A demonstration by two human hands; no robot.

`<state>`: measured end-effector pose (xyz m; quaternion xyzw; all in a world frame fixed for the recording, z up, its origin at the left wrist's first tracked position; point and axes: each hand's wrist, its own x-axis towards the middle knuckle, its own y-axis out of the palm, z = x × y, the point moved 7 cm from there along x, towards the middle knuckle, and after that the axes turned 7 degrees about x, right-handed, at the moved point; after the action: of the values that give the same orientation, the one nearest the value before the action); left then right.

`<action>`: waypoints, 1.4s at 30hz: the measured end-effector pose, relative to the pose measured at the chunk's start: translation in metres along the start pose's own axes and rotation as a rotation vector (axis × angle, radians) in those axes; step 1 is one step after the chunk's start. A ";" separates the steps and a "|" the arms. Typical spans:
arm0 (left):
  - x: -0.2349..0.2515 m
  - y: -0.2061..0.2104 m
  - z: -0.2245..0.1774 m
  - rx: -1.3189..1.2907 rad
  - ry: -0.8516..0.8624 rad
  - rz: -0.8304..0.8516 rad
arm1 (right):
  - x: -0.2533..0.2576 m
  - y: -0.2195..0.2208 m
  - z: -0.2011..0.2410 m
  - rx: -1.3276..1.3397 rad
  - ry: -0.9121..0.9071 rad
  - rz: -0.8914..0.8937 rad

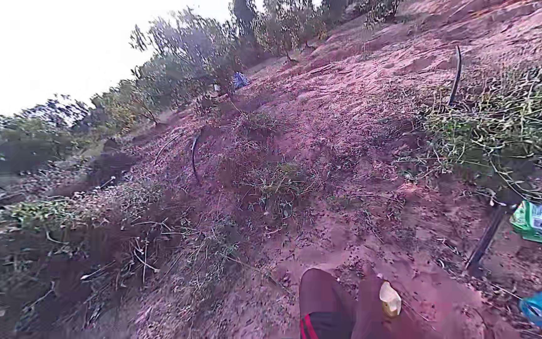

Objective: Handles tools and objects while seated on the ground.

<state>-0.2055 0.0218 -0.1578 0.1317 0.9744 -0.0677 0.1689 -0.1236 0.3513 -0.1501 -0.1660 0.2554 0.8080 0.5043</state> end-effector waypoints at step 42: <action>0.000 0.010 0.007 0.187 -0.042 0.080 | -0.094 0.100 -0.045 -0.135 -0.042 0.494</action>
<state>-0.2004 0.0298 -0.1653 0.1845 0.9540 -0.1543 0.1789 -0.1722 0.2201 -0.1131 -0.1148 0.2231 0.9252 0.2846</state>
